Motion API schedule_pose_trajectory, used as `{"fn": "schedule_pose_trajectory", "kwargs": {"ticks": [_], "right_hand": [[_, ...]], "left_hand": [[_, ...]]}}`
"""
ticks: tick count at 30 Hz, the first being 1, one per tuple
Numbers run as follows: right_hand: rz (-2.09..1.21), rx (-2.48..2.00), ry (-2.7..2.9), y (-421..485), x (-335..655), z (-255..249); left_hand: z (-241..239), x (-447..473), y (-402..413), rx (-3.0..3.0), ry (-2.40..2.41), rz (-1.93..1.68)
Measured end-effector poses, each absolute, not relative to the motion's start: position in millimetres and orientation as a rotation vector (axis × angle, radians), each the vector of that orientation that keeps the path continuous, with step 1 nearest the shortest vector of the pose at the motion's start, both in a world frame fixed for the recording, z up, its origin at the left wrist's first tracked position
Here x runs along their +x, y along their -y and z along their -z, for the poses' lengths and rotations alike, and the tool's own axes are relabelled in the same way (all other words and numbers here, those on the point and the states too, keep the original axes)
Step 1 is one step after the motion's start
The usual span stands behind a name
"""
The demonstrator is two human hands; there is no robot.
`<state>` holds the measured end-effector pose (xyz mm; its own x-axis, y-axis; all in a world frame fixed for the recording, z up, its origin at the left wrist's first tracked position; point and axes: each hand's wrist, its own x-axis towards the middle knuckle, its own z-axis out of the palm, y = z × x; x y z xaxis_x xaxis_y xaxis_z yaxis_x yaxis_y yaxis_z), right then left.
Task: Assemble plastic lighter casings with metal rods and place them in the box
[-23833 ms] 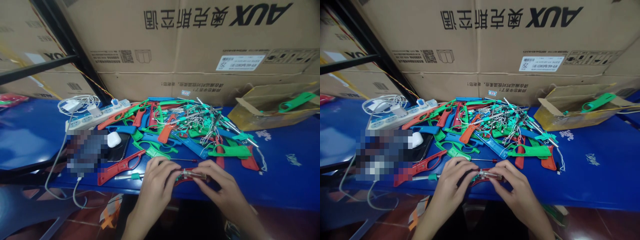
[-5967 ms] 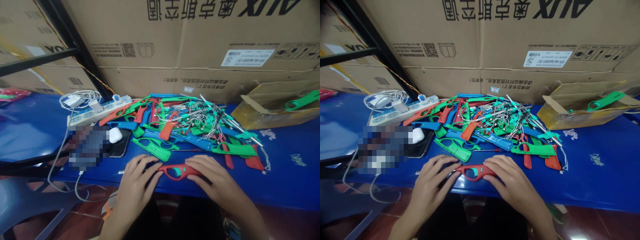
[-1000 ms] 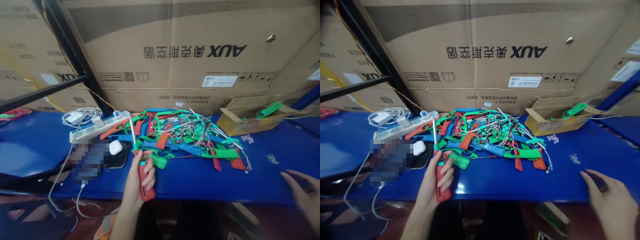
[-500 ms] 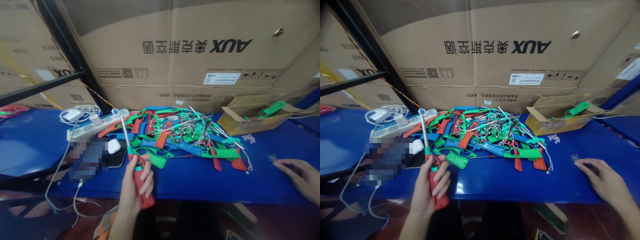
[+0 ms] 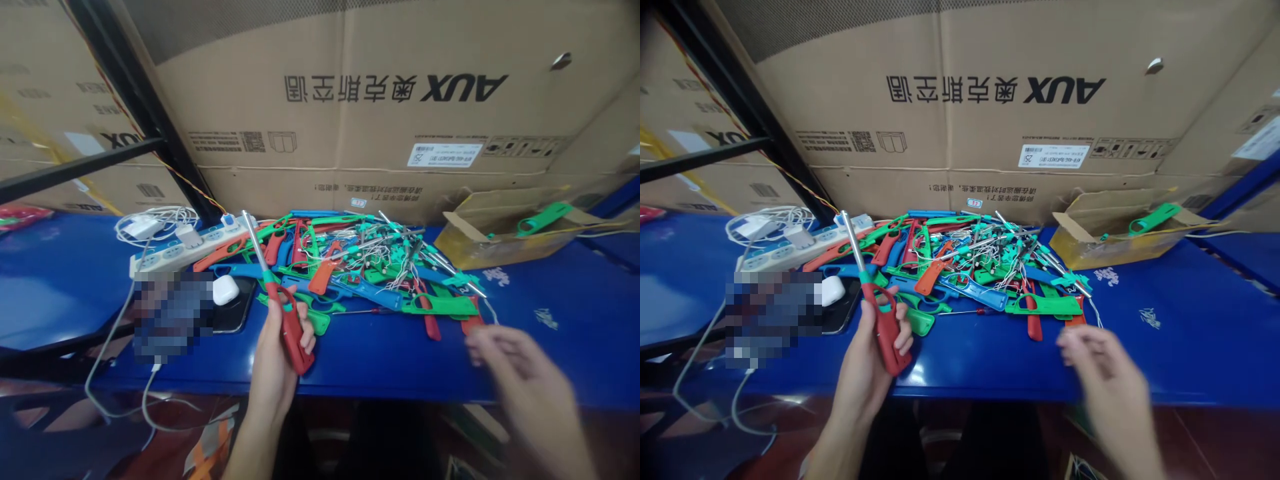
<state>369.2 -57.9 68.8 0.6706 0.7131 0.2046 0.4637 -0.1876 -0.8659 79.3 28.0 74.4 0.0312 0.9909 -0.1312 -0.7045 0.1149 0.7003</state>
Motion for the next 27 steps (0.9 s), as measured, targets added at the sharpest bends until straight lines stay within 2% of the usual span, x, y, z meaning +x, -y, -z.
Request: {"fn": "schedule_pose_trajectory", "kwargs": {"ticks": [3,8,17,27], "right_hand": [[-0.747,-1.522,1.127,42,287,-72],[-1.103,-1.164,1.280,14,225,-67],[-0.985,-1.159,1.658,10,219,-60],[-0.899,-1.195,1.760,11,216,-58]], "left_hand": [[-78,82,-31,0.471,-0.655,-1.383],[-79,91,-35,0.432,-0.644,-1.442],[-73,90,-29,0.381,-0.645,-1.514],[-74,96,-26,0.414,-0.661,-1.578]]}}
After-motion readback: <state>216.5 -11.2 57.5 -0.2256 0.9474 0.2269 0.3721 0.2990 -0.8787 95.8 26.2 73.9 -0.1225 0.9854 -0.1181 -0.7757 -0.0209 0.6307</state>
